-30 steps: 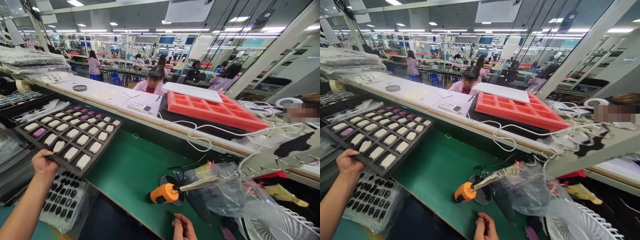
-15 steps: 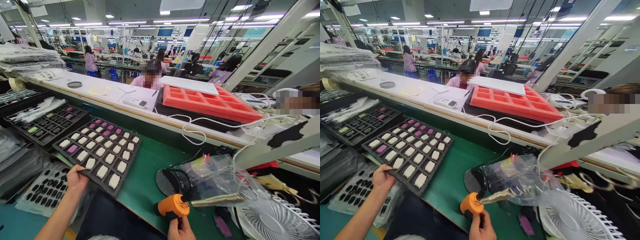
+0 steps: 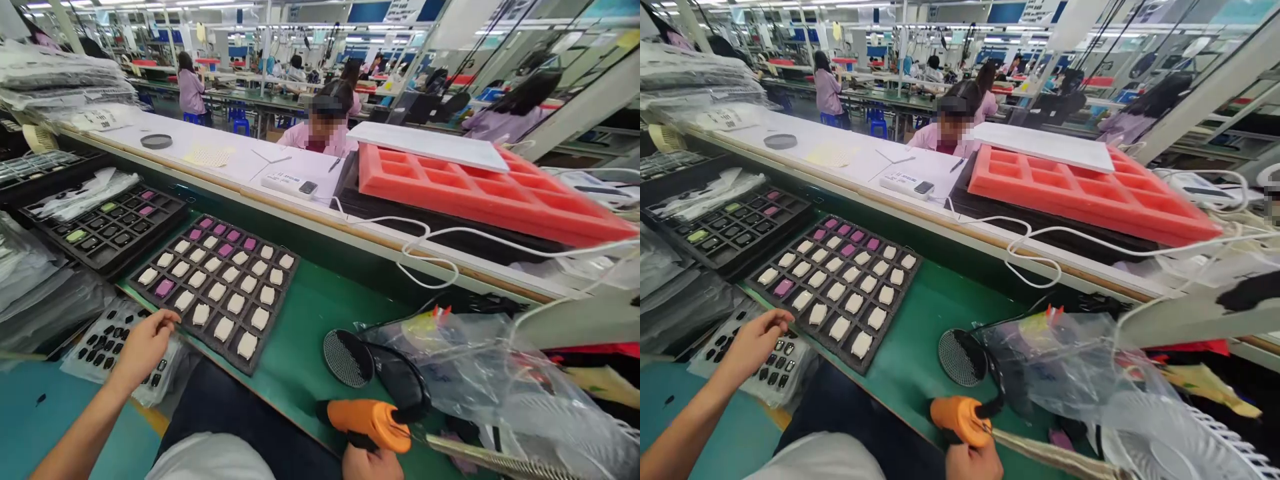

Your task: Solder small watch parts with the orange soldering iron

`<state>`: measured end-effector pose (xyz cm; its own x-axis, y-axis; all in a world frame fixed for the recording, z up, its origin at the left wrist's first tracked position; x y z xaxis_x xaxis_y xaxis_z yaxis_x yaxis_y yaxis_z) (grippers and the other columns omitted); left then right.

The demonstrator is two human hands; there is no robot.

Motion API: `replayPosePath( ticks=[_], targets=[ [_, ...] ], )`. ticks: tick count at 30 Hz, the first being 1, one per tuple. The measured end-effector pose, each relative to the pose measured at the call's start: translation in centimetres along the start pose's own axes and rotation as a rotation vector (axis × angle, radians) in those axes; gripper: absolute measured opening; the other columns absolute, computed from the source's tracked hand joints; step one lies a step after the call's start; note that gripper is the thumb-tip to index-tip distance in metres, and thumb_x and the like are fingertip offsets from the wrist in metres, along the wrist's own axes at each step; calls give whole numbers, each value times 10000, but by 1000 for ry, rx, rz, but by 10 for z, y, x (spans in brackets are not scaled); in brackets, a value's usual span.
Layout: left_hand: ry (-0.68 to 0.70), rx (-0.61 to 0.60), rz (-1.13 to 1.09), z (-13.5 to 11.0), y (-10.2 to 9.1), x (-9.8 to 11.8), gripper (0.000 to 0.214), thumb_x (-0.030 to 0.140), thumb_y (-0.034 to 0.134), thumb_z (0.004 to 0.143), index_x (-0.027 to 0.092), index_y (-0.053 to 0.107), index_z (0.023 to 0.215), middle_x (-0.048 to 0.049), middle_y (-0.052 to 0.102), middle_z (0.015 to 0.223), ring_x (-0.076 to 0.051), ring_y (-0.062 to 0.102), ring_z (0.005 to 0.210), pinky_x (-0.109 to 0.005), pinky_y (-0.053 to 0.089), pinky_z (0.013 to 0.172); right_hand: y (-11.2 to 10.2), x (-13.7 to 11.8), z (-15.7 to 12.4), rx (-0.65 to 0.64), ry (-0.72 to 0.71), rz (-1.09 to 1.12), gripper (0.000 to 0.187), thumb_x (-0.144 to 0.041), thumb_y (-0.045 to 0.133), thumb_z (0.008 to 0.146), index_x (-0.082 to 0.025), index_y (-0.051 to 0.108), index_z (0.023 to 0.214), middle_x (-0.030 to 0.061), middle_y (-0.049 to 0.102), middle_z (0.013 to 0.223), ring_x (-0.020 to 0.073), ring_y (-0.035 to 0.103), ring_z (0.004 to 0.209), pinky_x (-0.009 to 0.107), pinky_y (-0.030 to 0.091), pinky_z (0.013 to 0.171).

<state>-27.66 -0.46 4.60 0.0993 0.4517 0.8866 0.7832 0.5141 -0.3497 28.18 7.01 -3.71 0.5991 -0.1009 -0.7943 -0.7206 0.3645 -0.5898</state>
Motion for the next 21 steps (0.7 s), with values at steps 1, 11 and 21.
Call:
replayPosePath(
  ticks=[1,11,21],
  targets=[
    [79,-24,42,-6,15,11,132,306,719,935,179,691,956,-6,666,916,-157,605,819,-315,521,788,2,-2,0,-7,-3,7,400,-569,662,972,-176,681,903,-15,673,808,149,656,751,344,579,763],
    [592,-642,154,-120,268,70,674,480,768,860,244,570,1460,-133,584,1536,-332,559,1411,-482,422,1213,-8,-35,-5,29,-83,89,325,-449,641,1025,-174,672,1196,43,727,1069,153,708,872,348,638,784],
    [612,-682,300,-77,303,77,448,576,717,954,181,717,1165,-85,746,1184,-242,703,1110,-496,544,1053,-8,-71,38,-33,-240,-64,656,-529,690,965,-243,500,1524,143,505,1602,357,524,1452,637,490,1173]
  ],
)
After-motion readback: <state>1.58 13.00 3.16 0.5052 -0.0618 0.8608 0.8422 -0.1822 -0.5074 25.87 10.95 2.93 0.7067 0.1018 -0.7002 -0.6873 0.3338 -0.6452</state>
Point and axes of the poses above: each hand's wrist, its own z-axis towards the middle knuckle, its own y-axis out of the palm, x = y × z, the point moved 10 cm from there along z, towards the middle knuckle
